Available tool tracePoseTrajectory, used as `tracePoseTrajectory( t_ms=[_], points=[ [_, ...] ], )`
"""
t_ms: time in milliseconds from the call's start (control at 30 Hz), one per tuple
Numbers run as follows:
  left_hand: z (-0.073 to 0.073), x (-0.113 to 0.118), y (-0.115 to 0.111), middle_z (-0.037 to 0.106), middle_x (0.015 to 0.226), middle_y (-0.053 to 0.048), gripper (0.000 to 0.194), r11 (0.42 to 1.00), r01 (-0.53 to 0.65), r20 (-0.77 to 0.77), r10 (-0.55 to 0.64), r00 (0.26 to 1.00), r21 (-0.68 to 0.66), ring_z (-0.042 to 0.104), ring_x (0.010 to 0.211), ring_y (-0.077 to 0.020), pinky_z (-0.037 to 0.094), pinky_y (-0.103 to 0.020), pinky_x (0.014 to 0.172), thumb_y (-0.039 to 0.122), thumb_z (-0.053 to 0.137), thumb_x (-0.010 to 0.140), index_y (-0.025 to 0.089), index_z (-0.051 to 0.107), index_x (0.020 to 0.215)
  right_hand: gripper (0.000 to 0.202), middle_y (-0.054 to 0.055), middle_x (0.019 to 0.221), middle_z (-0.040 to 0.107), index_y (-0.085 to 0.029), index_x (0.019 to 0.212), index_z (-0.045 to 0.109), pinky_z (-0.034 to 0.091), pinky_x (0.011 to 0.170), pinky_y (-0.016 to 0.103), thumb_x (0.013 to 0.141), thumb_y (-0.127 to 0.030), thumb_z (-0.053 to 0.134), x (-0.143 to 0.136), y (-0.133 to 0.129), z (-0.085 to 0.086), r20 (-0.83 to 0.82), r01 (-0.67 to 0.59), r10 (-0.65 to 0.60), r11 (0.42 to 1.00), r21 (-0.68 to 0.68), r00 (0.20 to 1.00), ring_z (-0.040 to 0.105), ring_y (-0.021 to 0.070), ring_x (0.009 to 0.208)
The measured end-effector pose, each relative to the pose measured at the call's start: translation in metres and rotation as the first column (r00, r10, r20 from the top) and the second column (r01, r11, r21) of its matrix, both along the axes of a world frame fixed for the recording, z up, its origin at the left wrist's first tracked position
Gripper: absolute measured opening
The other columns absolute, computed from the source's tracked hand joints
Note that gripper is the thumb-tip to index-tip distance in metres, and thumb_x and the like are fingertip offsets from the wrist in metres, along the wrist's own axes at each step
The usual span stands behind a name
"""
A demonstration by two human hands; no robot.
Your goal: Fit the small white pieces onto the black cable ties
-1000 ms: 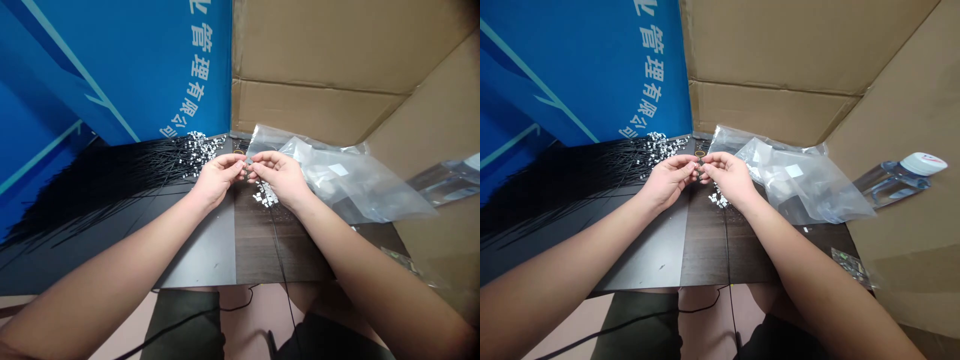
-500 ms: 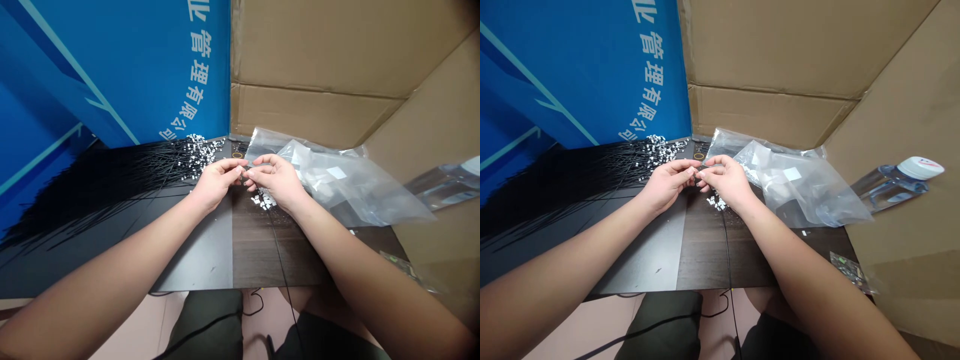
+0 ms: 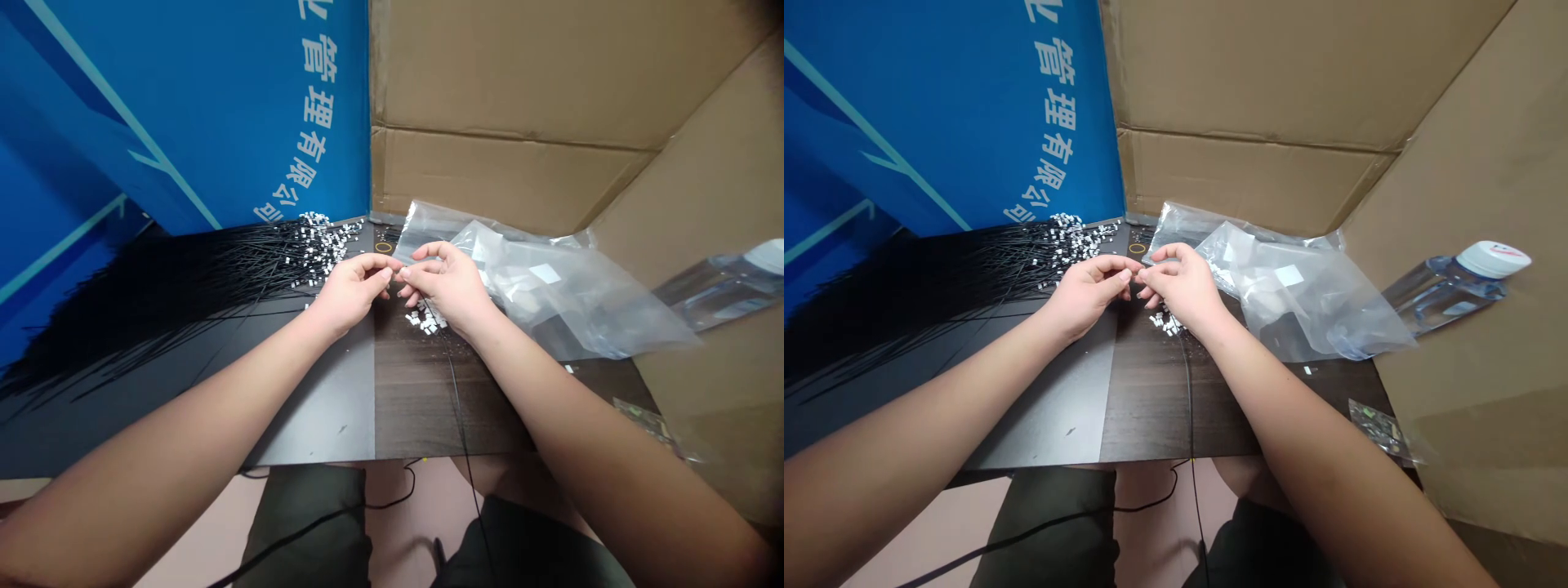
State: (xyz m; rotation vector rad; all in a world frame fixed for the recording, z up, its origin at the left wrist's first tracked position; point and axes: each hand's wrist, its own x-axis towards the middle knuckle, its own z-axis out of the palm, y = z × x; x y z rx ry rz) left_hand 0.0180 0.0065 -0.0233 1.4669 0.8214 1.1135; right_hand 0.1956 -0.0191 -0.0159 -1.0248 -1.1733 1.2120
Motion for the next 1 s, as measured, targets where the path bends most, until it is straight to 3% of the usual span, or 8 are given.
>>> tracePoseTrajectory(
  t_ms=[167, 467, 733, 1000],
  points=[
    [-0.0023, 0.0027, -0.0015, 0.075, 0.090, -0.004, 0.014, 0.997, -0.013, 0.079, 0.019, 0.997, -0.079, 0.062, 0.068, -0.0107, 0.052, -0.027, 0.069, 0.020, 0.080, 0.084, 0.016, 0.079, 0.097, 0.044, 0.001, 0.079, 0.077, -0.023, 0.102, 0.051, 0.060, 0.054, 0.028, 0.077, -0.025, 0.086, -0.0034, -0.0016, 0.0010, 0.001, 0.038, -0.038, 0.999, -0.001, 0.999, 0.071, 0.0148, 0.062],
    [-0.0023, 0.0047, -0.0035, 0.076, 0.089, -0.005, 0.017, 0.995, 0.009, 0.144, 0.006, 0.990, -0.104, 0.068, 0.078, -0.0142, 0.054, -0.028, 0.071, 0.022, 0.083, 0.082, 0.015, 0.079, 0.096, 0.040, 0.002, 0.077, 0.075, -0.022, 0.098, 0.055, 0.059, 0.050, 0.028, 0.079, -0.032, 0.089, -0.0065, -0.0011, -0.0002, 0.014, 0.033, -0.032, 0.998, -0.044, 0.999, 0.070, 0.0153, 0.060],
    [-0.0020, 0.0066, -0.0062, 0.076, 0.089, -0.005, 0.016, 0.989, -0.023, 0.150, 0.045, 0.988, -0.148, 0.066, 0.075, -0.0126, 0.052, -0.027, 0.070, 0.021, 0.084, 0.080, 0.015, 0.080, 0.094, 0.015, 0.005, 0.078, 0.075, -0.018, 0.087, 0.069, 0.050, 0.042, 0.021, 0.093, -0.028, 0.077, -0.0061, -0.0022, 0.0002, 0.228, 0.060, -0.051, 0.998, -0.031, 0.972, 0.065, 0.0106, 0.055],
    [0.0047, 0.0057, -0.0056, 0.069, 0.081, -0.001, 0.020, 0.981, -0.055, 0.183, 0.090, 0.979, -0.188, 0.063, 0.068, -0.0103, 0.050, -0.024, 0.063, 0.013, 0.084, 0.077, 0.014, 0.074, 0.094, 0.014, -0.001, 0.073, 0.068, -0.020, 0.086, 0.061, 0.042, 0.048, 0.023, 0.100, -0.023, 0.063, -0.0045, -0.0022, 0.0002, 0.304, 0.016, -0.008, 1.000, -0.023, 0.953, 0.055, 0.0081, 0.052]
  ],
)
